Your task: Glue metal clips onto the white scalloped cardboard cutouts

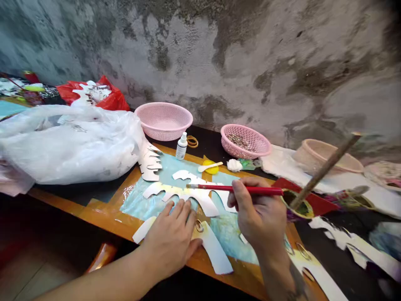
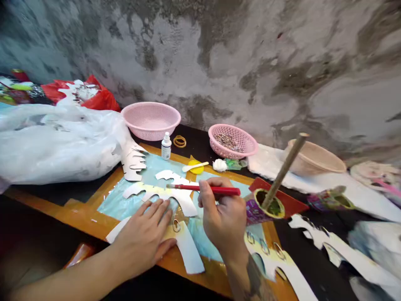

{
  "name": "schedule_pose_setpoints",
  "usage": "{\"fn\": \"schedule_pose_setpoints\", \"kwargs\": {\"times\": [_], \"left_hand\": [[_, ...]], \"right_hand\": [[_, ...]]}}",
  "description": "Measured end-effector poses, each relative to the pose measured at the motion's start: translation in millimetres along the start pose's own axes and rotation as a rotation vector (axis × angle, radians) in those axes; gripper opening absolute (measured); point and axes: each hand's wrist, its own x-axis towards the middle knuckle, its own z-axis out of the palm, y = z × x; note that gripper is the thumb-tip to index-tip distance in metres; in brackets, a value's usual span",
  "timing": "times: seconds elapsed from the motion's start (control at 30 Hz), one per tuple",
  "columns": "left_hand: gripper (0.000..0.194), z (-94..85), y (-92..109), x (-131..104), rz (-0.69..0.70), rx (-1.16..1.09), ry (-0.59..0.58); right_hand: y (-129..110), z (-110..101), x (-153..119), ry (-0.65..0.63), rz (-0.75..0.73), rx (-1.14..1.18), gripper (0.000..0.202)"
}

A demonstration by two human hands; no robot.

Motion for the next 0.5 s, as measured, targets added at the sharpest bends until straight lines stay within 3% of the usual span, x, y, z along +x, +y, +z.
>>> {"fn": "schedule_pose_setpoints", "kwargs": {"times": [0.2,0.37,0.5], "left_hand": [[0.060,7.3,-1.2,-6.1,-0.009,0.008,0.034],[0.060,5.3,-4.1,-4.9,0.007,-0.007,0.047],[0.058,2.3,-5.1,-2.6,0.005,-0.011,0.060]], "right_hand": [[8.5,11.9,2.3,-0.107,-0.033,-0.146,0.035],[8.4,8.3,3.9,0.029,-0.045,-0.218,0.033],[7.2,12.6,4.4,-0.092,-0.068,-0.163,0.033]]}}
